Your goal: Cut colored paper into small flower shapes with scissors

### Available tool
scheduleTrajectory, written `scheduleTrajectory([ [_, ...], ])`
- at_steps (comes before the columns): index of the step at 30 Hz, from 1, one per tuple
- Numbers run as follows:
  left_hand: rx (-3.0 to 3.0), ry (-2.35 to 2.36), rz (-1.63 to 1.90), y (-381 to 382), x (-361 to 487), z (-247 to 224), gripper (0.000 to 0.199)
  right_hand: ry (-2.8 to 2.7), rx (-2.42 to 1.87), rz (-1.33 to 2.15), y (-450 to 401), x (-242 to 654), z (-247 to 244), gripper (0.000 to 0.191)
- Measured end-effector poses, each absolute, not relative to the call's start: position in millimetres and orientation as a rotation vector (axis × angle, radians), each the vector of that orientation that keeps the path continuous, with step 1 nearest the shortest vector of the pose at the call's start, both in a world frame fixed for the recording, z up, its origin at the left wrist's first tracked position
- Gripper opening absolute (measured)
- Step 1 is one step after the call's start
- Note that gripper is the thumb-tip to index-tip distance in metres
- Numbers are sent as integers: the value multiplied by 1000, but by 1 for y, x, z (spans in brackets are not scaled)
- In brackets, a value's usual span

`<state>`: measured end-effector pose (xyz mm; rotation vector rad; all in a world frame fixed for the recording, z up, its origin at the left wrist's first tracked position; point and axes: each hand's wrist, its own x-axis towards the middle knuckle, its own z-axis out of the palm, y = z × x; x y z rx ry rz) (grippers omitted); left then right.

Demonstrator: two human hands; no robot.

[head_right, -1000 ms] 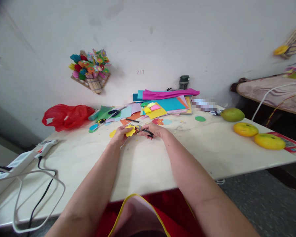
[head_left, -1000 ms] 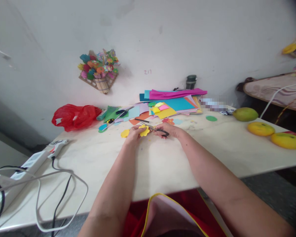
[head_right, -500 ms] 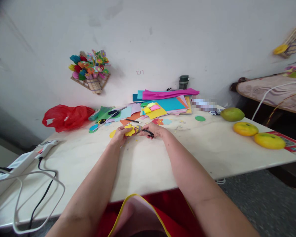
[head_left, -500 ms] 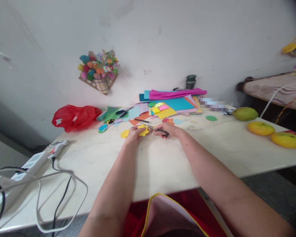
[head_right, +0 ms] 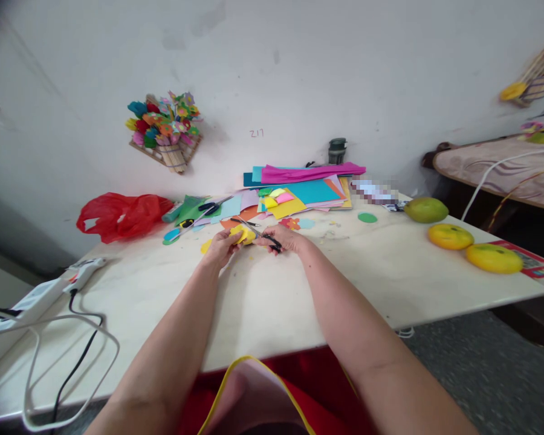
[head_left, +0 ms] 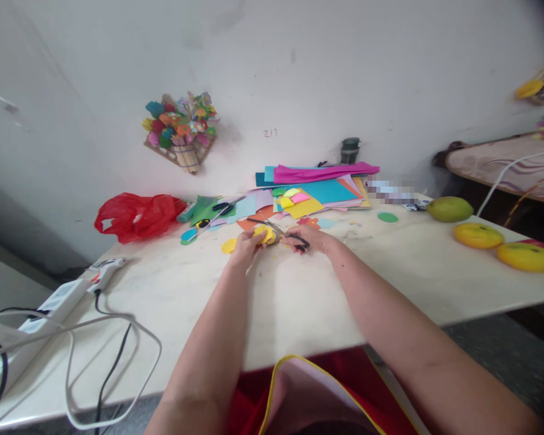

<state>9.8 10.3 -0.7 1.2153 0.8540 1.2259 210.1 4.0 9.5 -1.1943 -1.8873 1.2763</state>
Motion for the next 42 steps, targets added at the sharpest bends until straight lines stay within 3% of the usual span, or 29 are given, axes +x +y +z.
scheduleTrajectory([
  [13,1271,793,1101,7,10,3,35,-1875,-1147,1272,8,211,6,30],
  [42,1115,804,1299,7,14,0,28,-1811,-1087,1317,1,196,5,26],
])
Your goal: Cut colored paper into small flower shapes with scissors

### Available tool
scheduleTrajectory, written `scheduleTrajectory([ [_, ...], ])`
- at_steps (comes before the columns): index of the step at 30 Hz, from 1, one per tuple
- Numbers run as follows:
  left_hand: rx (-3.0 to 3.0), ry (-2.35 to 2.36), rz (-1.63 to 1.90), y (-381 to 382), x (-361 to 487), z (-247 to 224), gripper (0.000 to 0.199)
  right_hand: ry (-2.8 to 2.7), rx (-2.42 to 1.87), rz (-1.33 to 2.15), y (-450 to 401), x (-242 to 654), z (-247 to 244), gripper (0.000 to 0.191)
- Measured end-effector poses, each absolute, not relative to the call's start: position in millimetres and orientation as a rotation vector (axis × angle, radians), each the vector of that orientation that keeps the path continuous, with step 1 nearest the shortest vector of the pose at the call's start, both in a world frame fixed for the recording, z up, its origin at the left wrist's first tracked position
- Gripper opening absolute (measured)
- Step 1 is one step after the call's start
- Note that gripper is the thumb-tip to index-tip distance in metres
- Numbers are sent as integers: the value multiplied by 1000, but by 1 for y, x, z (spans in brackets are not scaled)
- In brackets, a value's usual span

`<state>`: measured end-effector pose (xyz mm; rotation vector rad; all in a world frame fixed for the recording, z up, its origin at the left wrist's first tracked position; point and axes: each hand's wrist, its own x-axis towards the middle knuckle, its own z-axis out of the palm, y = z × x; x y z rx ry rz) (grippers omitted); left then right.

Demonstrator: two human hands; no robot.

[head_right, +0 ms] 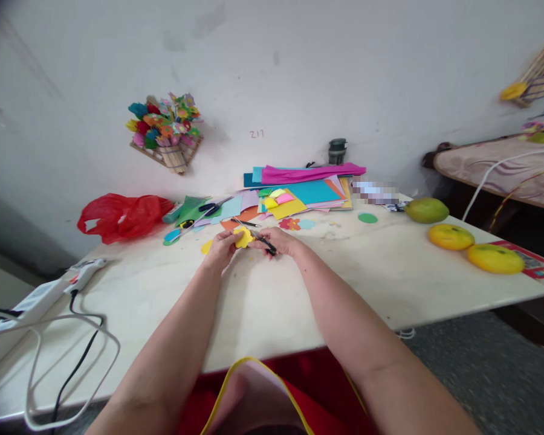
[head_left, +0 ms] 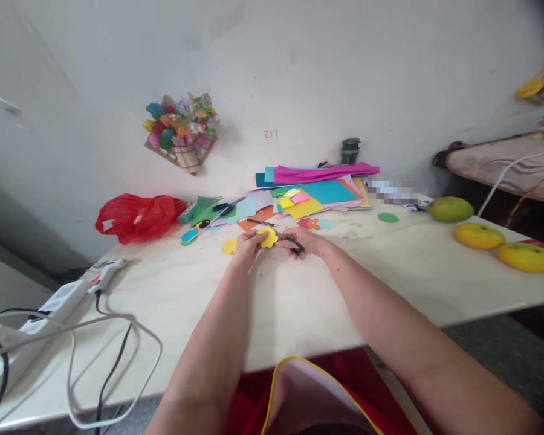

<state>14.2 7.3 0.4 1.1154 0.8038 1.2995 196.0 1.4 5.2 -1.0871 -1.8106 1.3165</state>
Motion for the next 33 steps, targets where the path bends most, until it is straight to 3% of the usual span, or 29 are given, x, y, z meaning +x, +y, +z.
scheduleTrajectory([
  [13,1099,810,1328,4,17,4,31,-1713,-1130,1293,-11,189,19,25],
  [33,1077,811,1331,11,12,-3,30,-1707,-1037,1344,8,194,0,30],
])
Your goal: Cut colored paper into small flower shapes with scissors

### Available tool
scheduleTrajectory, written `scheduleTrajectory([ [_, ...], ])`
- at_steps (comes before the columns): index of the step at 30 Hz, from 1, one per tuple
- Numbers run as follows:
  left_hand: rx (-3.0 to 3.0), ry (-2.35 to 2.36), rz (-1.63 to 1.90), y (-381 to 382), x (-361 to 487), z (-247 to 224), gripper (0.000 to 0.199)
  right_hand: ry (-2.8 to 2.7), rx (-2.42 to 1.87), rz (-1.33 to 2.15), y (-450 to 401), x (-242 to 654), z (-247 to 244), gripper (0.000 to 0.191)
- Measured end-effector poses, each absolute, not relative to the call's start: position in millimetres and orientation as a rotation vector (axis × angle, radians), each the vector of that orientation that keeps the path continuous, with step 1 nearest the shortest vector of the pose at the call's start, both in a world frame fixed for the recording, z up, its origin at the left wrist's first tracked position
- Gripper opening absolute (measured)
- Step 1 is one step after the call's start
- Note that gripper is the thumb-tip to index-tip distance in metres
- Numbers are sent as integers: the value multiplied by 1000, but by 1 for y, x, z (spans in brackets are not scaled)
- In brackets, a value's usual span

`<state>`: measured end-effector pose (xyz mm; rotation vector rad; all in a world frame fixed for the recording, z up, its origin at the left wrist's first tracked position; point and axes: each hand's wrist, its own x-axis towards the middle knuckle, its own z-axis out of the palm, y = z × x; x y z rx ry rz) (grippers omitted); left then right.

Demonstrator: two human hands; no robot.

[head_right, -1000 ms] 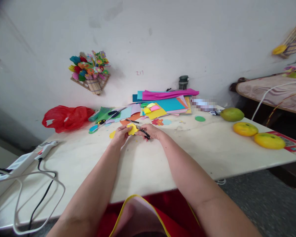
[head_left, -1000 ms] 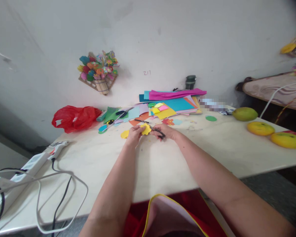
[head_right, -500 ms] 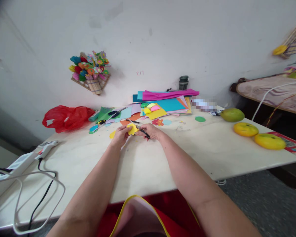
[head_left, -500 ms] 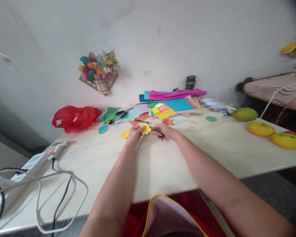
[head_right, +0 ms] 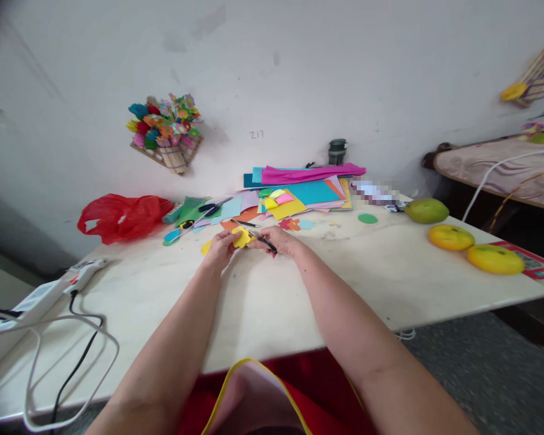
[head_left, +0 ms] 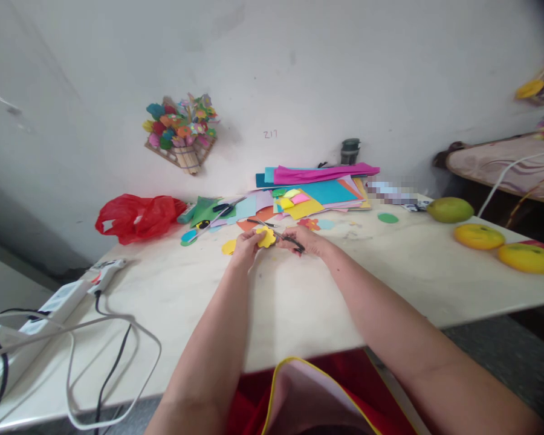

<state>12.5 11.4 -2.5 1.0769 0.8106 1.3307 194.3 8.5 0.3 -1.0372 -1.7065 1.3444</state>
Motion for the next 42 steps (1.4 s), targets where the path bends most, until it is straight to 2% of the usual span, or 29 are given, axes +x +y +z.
scheduleTrajectory([
  [4,1124,839,1305,12,11,-5,32,-1662,-1071,1331,6,195,4,28],
  [12,1260,877,1130,11,12,-6,33,-1459,-932,1234,3,194,12,42],
  [21,1319,898,1021,7,15,-3,31,-1432,-908,1237,8,192,5,34],
  [31,1128,847,1203,8,16,-5,33,-1370,-909,1220,4,187,9,32],
  [37,1092,817,1237,6,17,-1,34,-1431,-904,1296,3,188,7,32],
  [42,1107,810,1202,7,15,-4,31,-1377,-933,1198,6,195,8,35],
])
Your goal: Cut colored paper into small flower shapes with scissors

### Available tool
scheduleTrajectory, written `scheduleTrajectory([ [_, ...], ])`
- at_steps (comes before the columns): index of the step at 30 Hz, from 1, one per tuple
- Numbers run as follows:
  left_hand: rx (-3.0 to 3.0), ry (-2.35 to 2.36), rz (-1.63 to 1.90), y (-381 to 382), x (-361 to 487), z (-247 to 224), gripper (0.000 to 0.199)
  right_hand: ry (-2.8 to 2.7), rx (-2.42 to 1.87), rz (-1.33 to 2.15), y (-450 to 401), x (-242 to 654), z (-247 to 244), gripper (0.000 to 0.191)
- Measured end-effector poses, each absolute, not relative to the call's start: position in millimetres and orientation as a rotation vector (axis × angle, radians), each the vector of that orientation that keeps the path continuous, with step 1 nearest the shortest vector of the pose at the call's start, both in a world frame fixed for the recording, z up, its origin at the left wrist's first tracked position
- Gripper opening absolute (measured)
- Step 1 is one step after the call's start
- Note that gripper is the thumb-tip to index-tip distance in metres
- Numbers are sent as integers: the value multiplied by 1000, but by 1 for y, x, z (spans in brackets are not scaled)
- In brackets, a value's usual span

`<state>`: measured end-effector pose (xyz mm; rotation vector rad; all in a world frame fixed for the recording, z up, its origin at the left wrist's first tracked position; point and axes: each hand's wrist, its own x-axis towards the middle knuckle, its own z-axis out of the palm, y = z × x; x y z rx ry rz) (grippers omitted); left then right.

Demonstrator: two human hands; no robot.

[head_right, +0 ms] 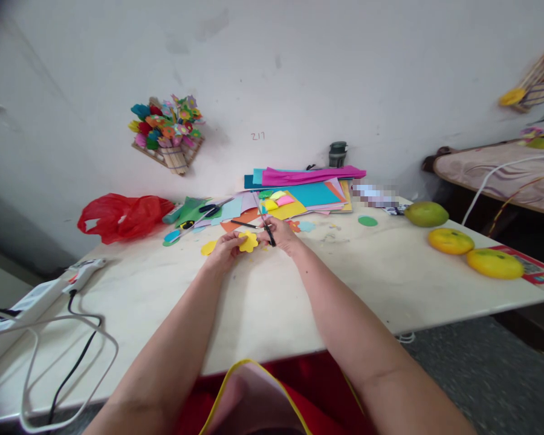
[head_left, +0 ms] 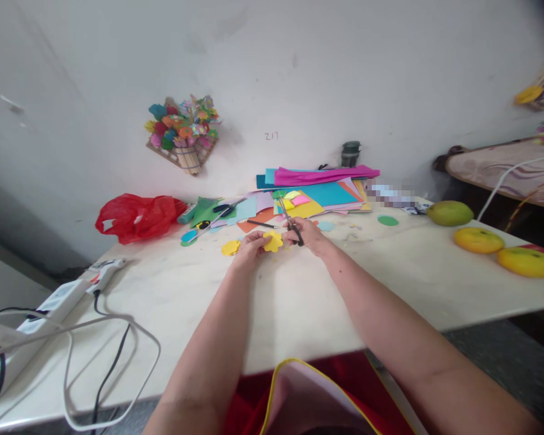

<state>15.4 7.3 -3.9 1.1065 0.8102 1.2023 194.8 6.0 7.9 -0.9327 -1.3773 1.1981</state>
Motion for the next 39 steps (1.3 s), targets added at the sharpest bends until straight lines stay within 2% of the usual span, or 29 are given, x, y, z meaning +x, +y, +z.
scheduleTrajectory([
  [4,1146,815,1114,9,15,-8,29,-1362,-874,1181,7,195,7,39],
  [9,1162,835,1112,11,16,-9,29,-1383,-898,1249,6,191,7,35],
  [20,1138,835,1043,6,17,-6,34,-1275,-908,1118,10,189,4,35],
  [33,1057,818,1239,9,16,-5,31,-1286,-936,1177,5,187,9,33],
  [39,1091,846,1235,11,10,-3,29,-1250,-980,1195,2,192,15,42],
])
